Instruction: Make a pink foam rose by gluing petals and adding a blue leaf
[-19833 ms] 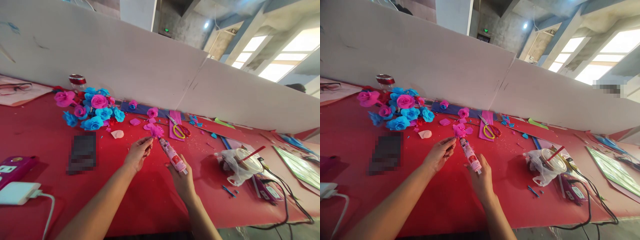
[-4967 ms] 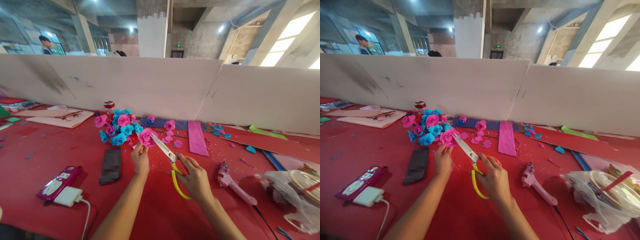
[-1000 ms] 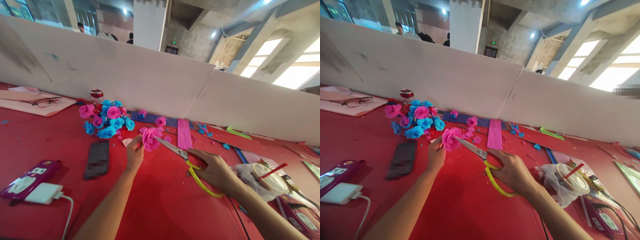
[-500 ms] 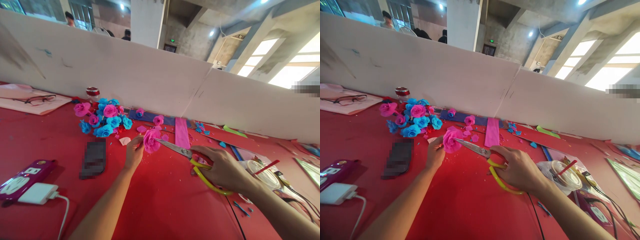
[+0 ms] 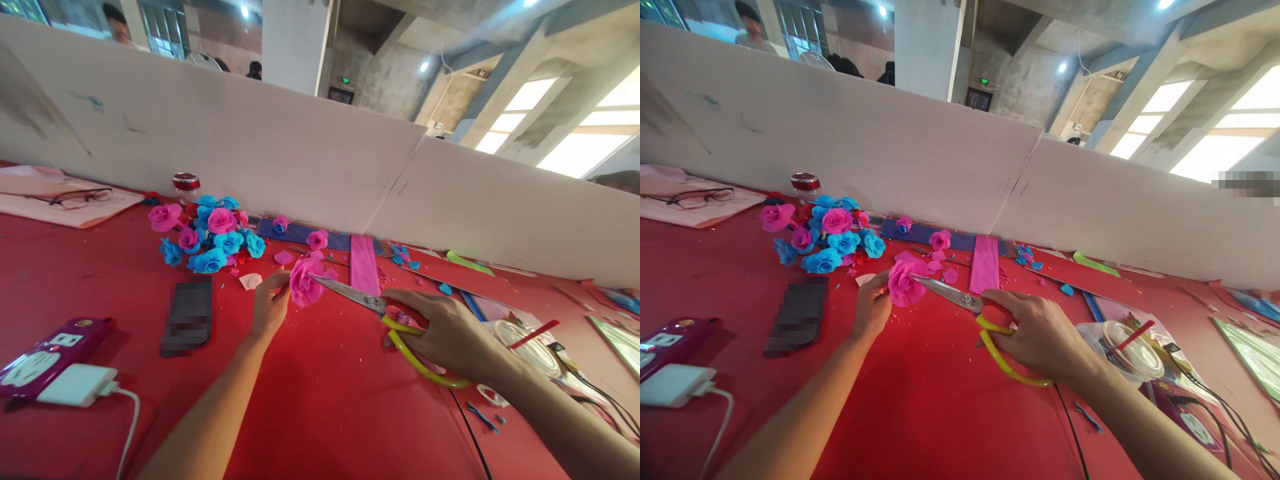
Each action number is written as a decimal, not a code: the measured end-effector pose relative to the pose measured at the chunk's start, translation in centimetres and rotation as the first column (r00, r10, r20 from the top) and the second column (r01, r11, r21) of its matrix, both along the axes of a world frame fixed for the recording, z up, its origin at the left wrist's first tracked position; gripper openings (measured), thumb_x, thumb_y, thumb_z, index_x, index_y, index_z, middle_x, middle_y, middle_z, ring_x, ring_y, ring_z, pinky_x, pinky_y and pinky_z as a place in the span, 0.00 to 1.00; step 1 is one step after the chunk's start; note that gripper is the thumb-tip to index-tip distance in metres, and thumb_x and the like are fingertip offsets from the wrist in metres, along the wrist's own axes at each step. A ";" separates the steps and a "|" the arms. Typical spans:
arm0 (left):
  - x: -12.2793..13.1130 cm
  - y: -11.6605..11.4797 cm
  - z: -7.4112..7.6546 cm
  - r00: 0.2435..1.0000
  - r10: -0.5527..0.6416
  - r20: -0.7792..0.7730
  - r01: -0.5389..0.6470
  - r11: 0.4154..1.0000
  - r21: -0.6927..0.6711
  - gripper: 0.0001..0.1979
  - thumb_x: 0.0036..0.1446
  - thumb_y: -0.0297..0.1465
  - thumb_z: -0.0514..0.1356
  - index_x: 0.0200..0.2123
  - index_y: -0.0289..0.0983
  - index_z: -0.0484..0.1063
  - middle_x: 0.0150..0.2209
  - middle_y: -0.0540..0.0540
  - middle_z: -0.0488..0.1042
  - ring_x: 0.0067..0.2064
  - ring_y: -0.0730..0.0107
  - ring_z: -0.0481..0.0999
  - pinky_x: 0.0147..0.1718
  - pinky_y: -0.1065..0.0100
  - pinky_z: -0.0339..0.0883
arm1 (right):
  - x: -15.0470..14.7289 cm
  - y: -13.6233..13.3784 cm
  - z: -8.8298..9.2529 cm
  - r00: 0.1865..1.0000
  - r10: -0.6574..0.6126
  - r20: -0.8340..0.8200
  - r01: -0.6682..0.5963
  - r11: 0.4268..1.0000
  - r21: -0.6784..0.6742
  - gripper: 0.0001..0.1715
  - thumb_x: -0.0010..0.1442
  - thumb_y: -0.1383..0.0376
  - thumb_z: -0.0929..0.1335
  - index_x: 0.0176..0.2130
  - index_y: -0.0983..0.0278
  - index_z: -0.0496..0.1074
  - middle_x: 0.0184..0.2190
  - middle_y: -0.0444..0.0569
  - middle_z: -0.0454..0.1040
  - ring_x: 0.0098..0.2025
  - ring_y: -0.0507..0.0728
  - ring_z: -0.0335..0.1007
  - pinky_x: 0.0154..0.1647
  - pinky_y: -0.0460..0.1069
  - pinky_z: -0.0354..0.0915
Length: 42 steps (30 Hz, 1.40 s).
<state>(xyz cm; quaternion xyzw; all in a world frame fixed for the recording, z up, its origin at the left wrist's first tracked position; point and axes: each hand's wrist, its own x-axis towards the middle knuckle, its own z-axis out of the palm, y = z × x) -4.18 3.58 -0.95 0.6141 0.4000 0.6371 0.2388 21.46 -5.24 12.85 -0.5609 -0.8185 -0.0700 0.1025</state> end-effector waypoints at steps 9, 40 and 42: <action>0.0 0.0 -0.1 1.000 0.014 0.015 -0.013 0.999 -0.039 0.10 0.54 0.30 0.55 0.32 0.40 0.78 0.35 0.46 0.79 0.40 0.65 0.75 0.47 0.62 0.65 | 0.4 0.1 -0.1 1.000 -0.007 -0.013 0.007 0.998 -0.058 0.20 0.52 0.60 0.67 0.47 0.53 0.71 0.39 0.43 0.79 0.32 0.55 0.76 0.29 0.46 0.66; 1.2 -1.2 -0.3 0.995 0.100 -0.015 -0.100 0.994 -0.033 0.07 0.56 0.32 0.57 0.30 0.37 0.75 0.31 0.48 0.74 0.35 0.69 0.71 0.35 0.70 0.64 | -6.4 -4.8 -10.9 0.788 -0.217 -0.577 0.242 0.970 -0.034 0.28 0.52 0.54 0.70 0.51 0.59 0.66 0.45 0.54 0.75 0.44 0.61 0.74 0.42 0.53 0.70; 1.3 -1.3 -0.3 0.992 0.118 -0.055 -0.119 0.993 -0.014 0.07 0.56 0.32 0.57 0.29 0.37 0.74 0.30 0.48 0.74 0.34 0.70 0.70 0.35 0.70 0.64 | -6.5 -4.9 -11.0 0.770 -0.228 -0.596 0.251 0.967 -0.046 0.28 0.51 0.54 0.70 0.51 0.59 0.66 0.45 0.54 0.75 0.44 0.61 0.74 0.41 0.53 0.71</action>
